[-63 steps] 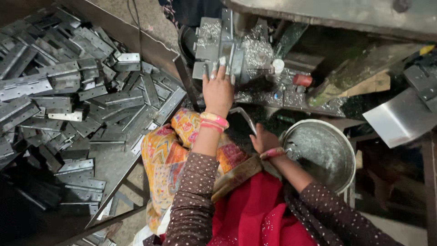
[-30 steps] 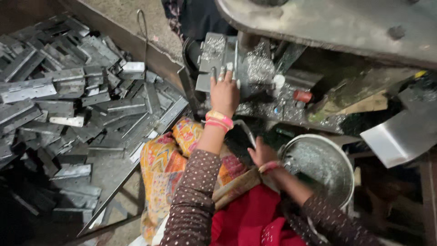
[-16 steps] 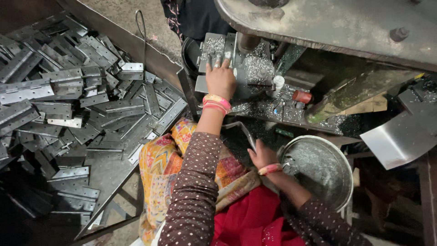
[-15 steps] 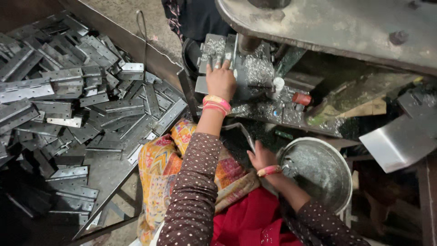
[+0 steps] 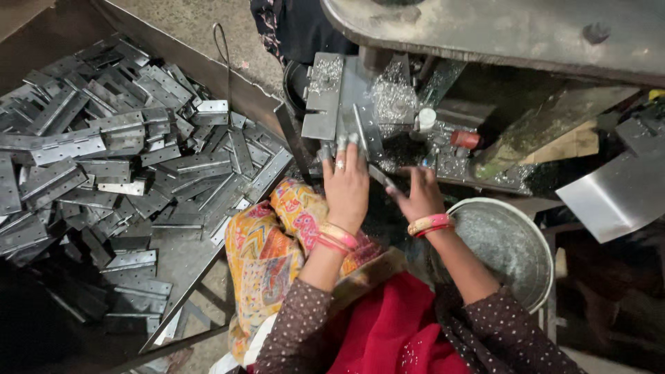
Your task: The person sits on the floor and repeatedly places metal brackets into a press machine, activates the press, and removes the processed pieces. The person handles the brackets one at a time and places the finished pieces into a pile beside the machine.
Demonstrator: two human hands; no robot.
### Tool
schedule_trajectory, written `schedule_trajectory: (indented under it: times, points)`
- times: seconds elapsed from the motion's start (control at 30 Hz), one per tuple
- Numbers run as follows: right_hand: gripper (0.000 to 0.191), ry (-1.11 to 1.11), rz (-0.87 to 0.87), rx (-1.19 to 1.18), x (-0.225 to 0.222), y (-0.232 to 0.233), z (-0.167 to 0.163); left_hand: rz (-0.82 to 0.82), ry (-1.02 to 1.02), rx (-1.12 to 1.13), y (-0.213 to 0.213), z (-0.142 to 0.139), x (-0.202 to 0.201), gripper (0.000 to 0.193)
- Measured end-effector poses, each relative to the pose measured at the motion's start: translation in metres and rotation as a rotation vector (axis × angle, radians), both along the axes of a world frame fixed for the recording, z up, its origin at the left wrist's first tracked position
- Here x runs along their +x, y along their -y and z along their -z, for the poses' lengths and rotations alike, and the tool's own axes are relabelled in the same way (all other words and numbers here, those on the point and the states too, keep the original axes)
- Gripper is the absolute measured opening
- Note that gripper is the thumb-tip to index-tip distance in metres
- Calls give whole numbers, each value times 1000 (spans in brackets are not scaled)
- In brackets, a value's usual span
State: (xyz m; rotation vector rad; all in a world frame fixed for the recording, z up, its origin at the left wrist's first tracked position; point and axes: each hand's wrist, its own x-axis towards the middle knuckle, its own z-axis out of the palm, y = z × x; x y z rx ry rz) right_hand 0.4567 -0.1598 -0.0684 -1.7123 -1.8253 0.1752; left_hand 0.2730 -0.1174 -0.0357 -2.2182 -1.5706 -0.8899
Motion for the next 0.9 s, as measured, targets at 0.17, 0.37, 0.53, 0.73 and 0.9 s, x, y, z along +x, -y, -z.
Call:
schedule_trajectory:
  times: [0.17, 0.37, 0.53, 0.73, 0.9]
  points:
    - [60, 7, 35, 45, 5, 6, 12, 179, -112, 73, -7, -15, -18, 22]
    - [57, -20, -16, 145, 9, -5, 20, 209, 183, 41, -30, -44, -7, 14]
    - [60, -6, 5, 102, 9, -1, 24, 90, -44, 108, -68, -35, 14, 22]
    - [55, -1, -20, 48, 11, -1, 21, -14, 27, -143, -77, -2, 4, 50]
    - [56, 4, 11, -204, 6, -6, 19, -64, -86, -33, -46, 13, -7, 47]
